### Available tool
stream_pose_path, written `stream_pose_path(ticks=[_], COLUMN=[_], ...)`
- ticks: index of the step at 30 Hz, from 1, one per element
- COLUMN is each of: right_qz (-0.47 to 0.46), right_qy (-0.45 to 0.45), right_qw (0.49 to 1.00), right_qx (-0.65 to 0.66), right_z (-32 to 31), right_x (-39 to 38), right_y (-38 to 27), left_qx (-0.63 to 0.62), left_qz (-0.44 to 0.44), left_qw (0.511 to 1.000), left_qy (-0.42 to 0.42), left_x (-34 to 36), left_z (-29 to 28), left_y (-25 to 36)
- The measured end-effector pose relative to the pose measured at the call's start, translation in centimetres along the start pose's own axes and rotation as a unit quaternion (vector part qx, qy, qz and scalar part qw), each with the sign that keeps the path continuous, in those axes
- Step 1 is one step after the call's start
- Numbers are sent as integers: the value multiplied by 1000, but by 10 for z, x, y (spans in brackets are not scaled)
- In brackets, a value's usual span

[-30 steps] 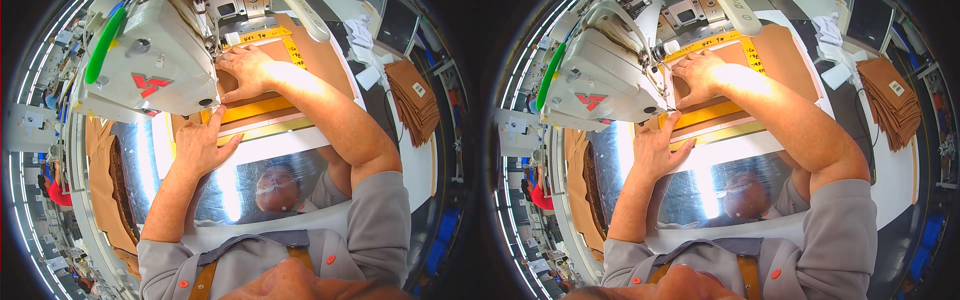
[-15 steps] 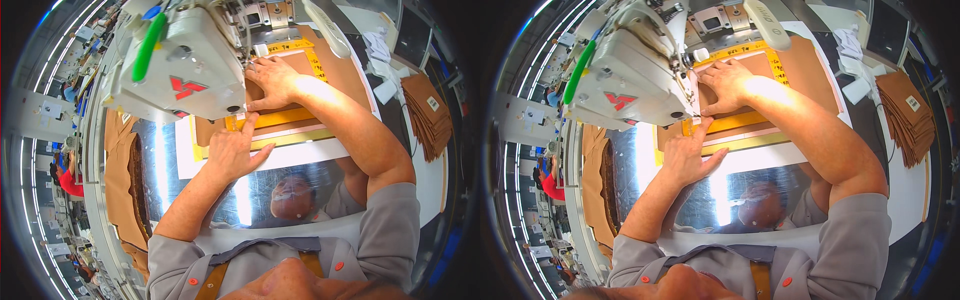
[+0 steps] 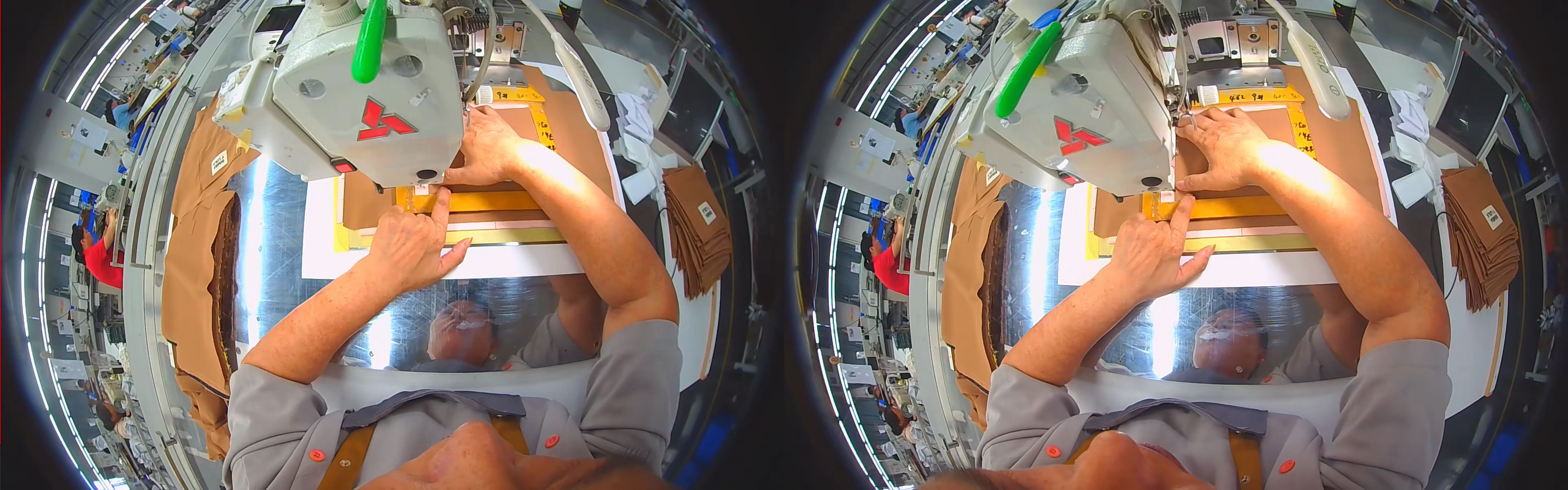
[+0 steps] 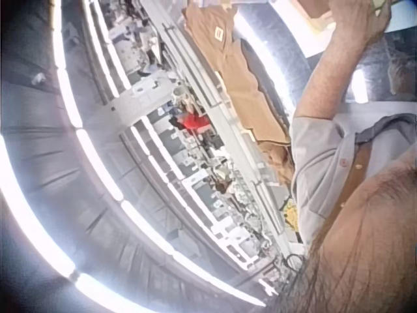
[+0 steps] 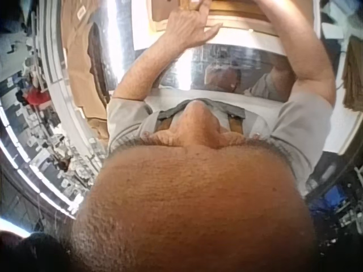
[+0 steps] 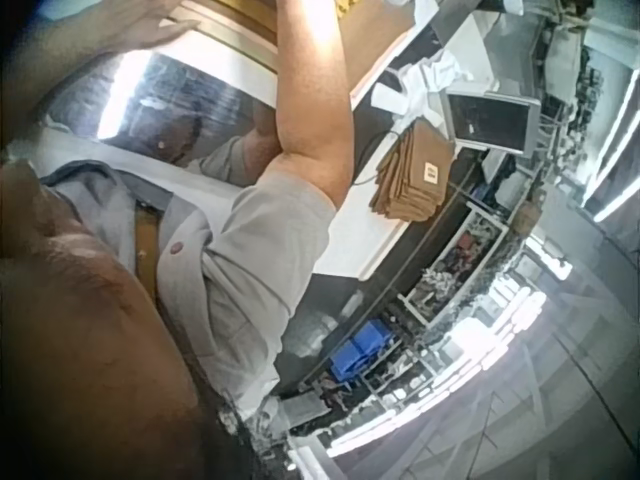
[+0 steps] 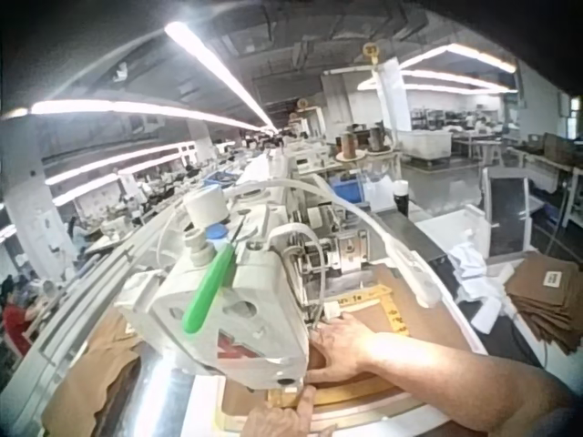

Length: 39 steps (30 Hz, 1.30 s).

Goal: The person sews a leather pocket onto a larger piece of brown fabric using an industrial sewing machine and thread.

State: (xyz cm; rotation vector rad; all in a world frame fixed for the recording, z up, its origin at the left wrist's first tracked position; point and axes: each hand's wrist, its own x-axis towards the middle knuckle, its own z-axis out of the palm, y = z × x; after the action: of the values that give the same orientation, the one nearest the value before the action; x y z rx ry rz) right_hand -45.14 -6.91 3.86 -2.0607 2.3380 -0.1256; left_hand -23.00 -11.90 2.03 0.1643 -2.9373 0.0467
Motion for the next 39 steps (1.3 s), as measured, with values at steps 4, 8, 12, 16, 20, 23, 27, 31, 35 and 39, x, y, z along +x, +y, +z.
stream_pose_path(ticks=[4, 8, 12, 16, 20, 23, 27, 31, 35, 39], right_qz=[1, -4, 4, 18, 30, 6, 1, 13, 27, -19], right_qy=[-13, -1, -2, -36, -54, -68, -66, -64, -95, -10], right_qw=[1000, 1000, 1000, 998, 997, 996, 996, 997, 993, 1000], right_qx=[15, 26, 25, 43, 40, 53, 52, 49, 56, 22], right_z=[-4, -3, -4, -10, -5, -9, -11, -8, -15, -11], right_x=[-1, -1, 1, 5, 11, 14, 11, 13, 15, -3], right_y=[1, 1, 3, 3, 4, 7, 8, 8, 4, 3], left_qx=[9, 20, 8, 15, 19, 0, 9, -4, -6, -16], left_qz=[-3, 20, 17, 24, 40, 37, 37, 35, 33, 36], left_qw=[998, 999, 1000, 999, 999, 999, 999, 999, 999, 999], left_qy=[-55, -20, -7, -20, 8, -3, 9, 4, -7, -1], left_x=[5, 3, 7, 11, 11, 9, 8, 12, 7, 3], left_z=[-9, -2, 1, -2, -2, -3, -1, -1, -4, -4], left_y=[3, -1, -2, -5, -7, -8, -7, -7, -7, -1])
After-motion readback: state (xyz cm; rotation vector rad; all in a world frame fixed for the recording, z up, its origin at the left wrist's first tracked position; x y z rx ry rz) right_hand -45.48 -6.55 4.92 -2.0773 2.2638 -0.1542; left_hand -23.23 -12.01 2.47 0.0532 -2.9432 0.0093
